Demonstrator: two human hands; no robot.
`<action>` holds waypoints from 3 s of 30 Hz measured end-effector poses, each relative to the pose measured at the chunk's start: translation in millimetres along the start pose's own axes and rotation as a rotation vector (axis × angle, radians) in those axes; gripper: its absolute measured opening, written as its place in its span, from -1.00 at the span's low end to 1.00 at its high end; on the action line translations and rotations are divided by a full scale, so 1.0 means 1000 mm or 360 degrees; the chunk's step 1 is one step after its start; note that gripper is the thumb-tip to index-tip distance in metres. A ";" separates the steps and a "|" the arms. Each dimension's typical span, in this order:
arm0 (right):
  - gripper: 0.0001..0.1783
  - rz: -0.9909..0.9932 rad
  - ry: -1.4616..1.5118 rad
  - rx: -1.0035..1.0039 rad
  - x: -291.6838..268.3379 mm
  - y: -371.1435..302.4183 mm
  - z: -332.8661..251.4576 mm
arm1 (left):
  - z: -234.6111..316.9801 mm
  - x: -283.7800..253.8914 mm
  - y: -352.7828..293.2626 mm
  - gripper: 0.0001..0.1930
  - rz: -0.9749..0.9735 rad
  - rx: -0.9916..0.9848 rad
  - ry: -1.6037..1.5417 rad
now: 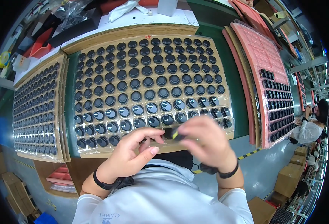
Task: Assembling small electronic components into trays at a manufacturing station.
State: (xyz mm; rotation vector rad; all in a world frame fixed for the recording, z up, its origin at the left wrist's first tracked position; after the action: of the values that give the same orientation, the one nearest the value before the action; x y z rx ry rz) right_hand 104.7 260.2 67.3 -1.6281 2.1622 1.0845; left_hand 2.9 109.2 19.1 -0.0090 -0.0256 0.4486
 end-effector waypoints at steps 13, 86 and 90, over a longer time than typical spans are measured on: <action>-0.74 -0.0103 -0.0144 -0.0506 0.040 0.010 -0.019 | -0.010 -0.013 -0.013 -0.62 0.0055 -0.0062 -0.0472; -0.54 0.0201 0.1015 0.0265 0.065 -0.003 0.006 | 0.020 -0.013 -0.014 -0.62 0.0389 0.0776 0.0571; -0.60 0.0266 0.0592 -0.0036 0.054 -0.001 0.002 | 0.017 -0.011 -0.012 -0.58 0.0351 0.0636 0.0550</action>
State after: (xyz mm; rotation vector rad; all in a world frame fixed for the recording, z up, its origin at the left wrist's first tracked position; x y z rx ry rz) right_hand 85.1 222.1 34.2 -1.8057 2.5672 0.9067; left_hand -2.2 93.5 36.0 0.3060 0.4084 0.6611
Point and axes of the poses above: each hand's wrist, its own y-axis towards the middle knuckle, its own x-axis out of the palm, z = x × y, the point moved 5 cm from there along y, towards the middle knuckle, and after that the axes turned 2 degrees about y, right-handed, at the moved point
